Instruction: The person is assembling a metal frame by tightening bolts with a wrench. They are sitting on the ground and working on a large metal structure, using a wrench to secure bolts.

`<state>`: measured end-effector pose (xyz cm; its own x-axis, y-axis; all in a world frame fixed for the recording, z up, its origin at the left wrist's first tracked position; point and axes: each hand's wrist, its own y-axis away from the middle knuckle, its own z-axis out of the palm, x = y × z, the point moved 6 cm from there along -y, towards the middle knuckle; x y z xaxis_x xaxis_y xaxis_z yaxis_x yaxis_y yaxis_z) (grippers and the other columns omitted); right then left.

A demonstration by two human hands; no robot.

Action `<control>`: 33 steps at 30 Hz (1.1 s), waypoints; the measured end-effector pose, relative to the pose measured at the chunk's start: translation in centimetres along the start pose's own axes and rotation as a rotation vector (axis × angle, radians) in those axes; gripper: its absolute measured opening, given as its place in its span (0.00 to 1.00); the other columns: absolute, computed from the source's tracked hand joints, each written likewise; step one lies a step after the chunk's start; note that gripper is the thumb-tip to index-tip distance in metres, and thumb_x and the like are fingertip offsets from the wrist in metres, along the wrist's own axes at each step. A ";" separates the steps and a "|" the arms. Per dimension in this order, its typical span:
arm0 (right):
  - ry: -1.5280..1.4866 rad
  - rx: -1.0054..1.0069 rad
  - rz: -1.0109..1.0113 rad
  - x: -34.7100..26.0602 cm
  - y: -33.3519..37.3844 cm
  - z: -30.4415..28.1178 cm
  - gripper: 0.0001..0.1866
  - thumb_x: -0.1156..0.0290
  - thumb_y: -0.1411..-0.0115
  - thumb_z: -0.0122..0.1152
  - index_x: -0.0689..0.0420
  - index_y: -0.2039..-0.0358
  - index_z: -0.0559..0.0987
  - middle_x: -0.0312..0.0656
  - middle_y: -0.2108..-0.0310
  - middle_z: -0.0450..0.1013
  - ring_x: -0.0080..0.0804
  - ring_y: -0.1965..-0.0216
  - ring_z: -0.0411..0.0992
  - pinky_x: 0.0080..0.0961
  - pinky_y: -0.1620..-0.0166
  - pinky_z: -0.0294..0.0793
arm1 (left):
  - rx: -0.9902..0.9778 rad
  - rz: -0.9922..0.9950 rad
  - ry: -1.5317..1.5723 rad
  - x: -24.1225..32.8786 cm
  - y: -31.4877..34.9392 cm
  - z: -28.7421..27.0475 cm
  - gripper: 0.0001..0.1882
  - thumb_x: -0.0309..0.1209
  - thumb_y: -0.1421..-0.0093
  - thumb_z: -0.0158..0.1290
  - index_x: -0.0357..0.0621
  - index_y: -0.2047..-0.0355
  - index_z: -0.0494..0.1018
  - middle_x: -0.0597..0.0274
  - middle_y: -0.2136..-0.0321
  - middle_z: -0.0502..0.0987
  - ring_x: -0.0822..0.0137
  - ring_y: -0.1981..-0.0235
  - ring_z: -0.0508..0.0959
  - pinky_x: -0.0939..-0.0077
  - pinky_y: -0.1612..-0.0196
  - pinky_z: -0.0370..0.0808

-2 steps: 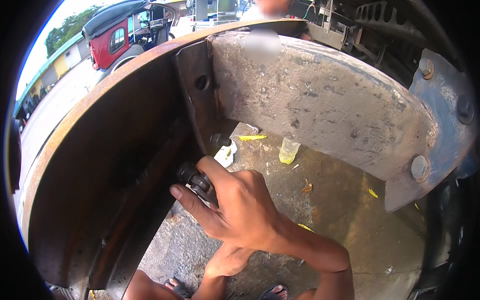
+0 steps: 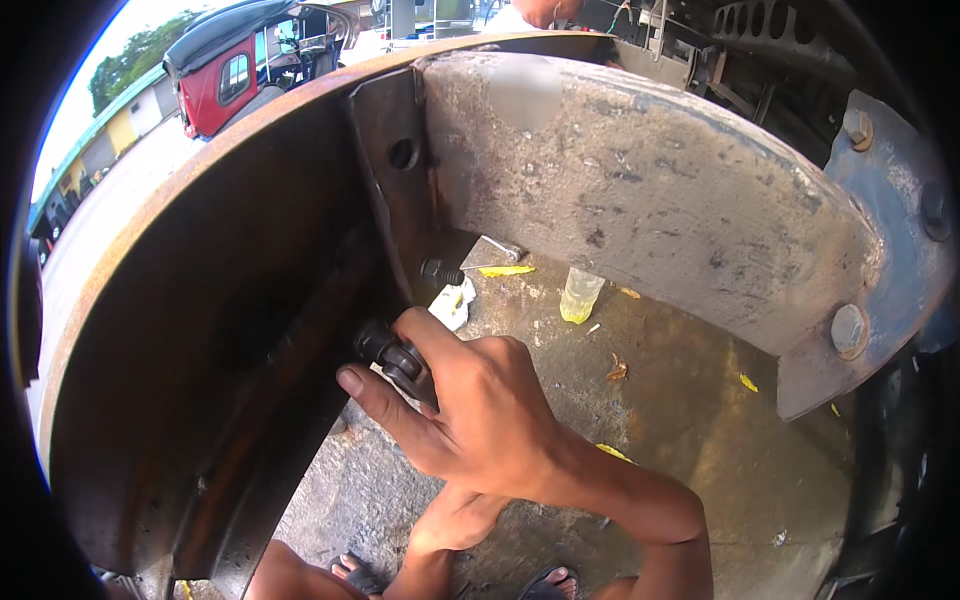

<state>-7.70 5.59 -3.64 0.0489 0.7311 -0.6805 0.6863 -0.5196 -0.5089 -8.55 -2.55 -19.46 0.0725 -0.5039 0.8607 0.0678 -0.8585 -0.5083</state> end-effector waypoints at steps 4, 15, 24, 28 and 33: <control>-0.069 0.059 0.077 1.1 0.4 0.0 0.15 0.64 0.36 0.68 0.63 0.69 0.76 0.33 0.87 0.63 0.14 0.83 0.61 0.23 0.79 0.58 | -0.076 -0.119 0.044 -1.7 -0.1 -0.2 0.13 0.24 0.33 0.50 0.30 0.49 0.73 0.39 0.55 0.76 0.42 0.52 0.76 0.53 0.48 0.72; -0.488 0.266 0.204 5.3 2.5 -2.2 0.21 0.52 0.25 0.50 0.60 0.62 0.72 0.28 0.81 0.61 0.15 0.80 0.59 0.20 0.76 0.59 | -0.199 -0.524 -0.058 0.8 -3.1 -0.1 0.16 0.37 0.26 0.48 0.34 0.54 0.72 0.53 0.75 0.78 0.53 0.78 0.76 0.61 0.70 0.69; -0.756 0.128 0.390 7.1 1.2 -2.7 0.17 0.54 0.26 0.53 0.56 0.61 0.70 0.26 0.81 0.56 0.10 0.84 0.52 0.14 0.82 0.52 | -0.032 -0.344 0.225 -2.1 -4.0 1.3 0.20 0.40 0.24 0.44 0.37 0.43 0.70 0.64 0.70 0.73 0.71 0.71 0.69 0.73 0.61 0.69; -0.451 0.114 0.288 6.0 0.8 -3.5 0.17 0.56 0.27 0.57 0.59 0.60 0.73 0.29 0.80 0.62 0.12 0.79 0.57 0.19 0.77 0.58 | -0.035 -0.290 0.284 -2.3 -3.9 2.1 0.28 0.40 0.24 0.45 0.35 0.32 0.61 0.53 0.54 0.75 0.65 0.58 0.72 0.70 0.49 0.70; -0.100 0.081 0.191 4.0 -0.2 -3.7 0.19 0.57 0.29 0.59 0.63 0.59 0.75 0.34 0.77 0.68 0.19 0.73 0.63 0.26 0.69 0.64 | -0.138 -0.314 0.382 -2.7 -3.2 3.3 0.32 0.40 0.25 0.47 0.35 0.28 0.55 0.44 0.39 0.70 0.60 0.44 0.72 0.64 0.37 0.67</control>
<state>-4.93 10.21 -4.30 0.0974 0.5708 -0.8153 0.6112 -0.6808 -0.4037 -5.72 1.85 -20.25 -0.3008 -0.1963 0.9333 -0.1060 -0.9657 -0.2372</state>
